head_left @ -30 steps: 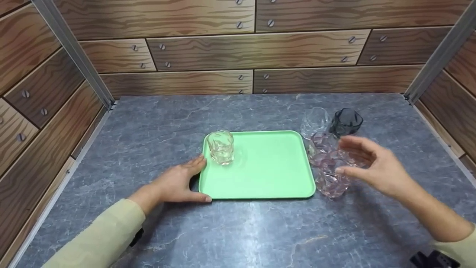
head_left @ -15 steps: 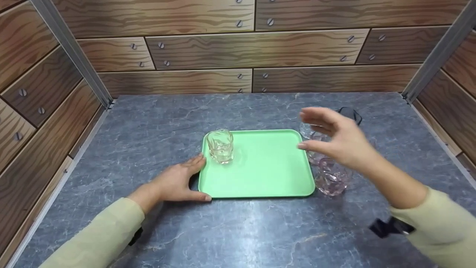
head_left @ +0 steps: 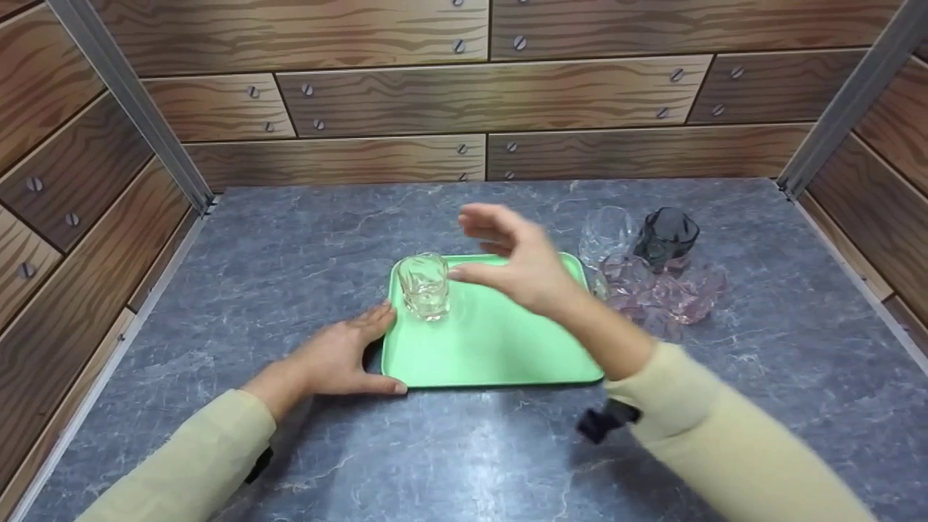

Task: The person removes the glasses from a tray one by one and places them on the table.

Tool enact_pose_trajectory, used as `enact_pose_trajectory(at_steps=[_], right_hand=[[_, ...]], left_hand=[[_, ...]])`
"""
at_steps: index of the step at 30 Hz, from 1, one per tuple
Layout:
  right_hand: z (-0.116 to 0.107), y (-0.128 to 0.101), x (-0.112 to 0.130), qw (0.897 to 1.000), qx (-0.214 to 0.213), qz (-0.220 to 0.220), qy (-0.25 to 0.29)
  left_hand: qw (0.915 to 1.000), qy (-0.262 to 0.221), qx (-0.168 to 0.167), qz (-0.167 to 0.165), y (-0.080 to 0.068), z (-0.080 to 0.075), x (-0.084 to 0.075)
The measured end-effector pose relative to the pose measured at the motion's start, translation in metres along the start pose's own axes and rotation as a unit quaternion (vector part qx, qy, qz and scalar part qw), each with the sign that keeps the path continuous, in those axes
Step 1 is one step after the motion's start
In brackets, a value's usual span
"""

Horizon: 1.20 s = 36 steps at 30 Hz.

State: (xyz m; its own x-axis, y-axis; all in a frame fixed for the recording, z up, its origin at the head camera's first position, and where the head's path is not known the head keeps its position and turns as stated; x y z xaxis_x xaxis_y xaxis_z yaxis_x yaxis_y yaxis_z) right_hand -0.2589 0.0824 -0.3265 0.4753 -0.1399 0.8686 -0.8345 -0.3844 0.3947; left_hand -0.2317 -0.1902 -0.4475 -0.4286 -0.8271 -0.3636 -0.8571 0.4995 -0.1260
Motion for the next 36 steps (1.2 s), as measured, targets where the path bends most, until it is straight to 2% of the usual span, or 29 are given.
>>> enact_pose_trajectory(at_steps=[5, 20, 27, 36], right_hand=[[0.021, 0.010, -0.024, 0.999, 0.008, 0.032, 0.008], [0.053, 0.024, -0.086, 0.991, 0.059, 0.119, -0.010], [0.060, 0.026, -0.100, 0.987, 0.084, 0.134, -0.020], [0.063, 0.027, -0.101, 0.986, 0.095, 0.139, -0.011]], left_hand=[[1.0000, -0.006, 0.002, -0.004, 0.000, 0.001, 0.000], [1.0000, 0.005, -0.001, -0.007, -0.001, 0.000, 0.001], [1.0000, 0.006, 0.000, -0.005, -0.001, 0.000, 0.001], [1.0000, 0.003, -0.003, 0.001, -0.001, 0.001, 0.001]])
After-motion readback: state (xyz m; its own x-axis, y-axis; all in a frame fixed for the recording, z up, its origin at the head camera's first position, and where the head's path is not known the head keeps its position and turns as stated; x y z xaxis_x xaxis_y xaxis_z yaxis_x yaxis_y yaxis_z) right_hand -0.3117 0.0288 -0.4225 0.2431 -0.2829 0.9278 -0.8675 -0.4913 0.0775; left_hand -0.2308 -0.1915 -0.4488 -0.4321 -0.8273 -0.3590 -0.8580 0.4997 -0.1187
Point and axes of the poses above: each hand's wrist, its own y-axis towards the middle knuckle, its own z-axis out of the palm, x = y × z, the point moved 4 cm from there along y, towards the middle knuckle, and after that the axes turned 5 degrees about -z, right-handed, at the moved point
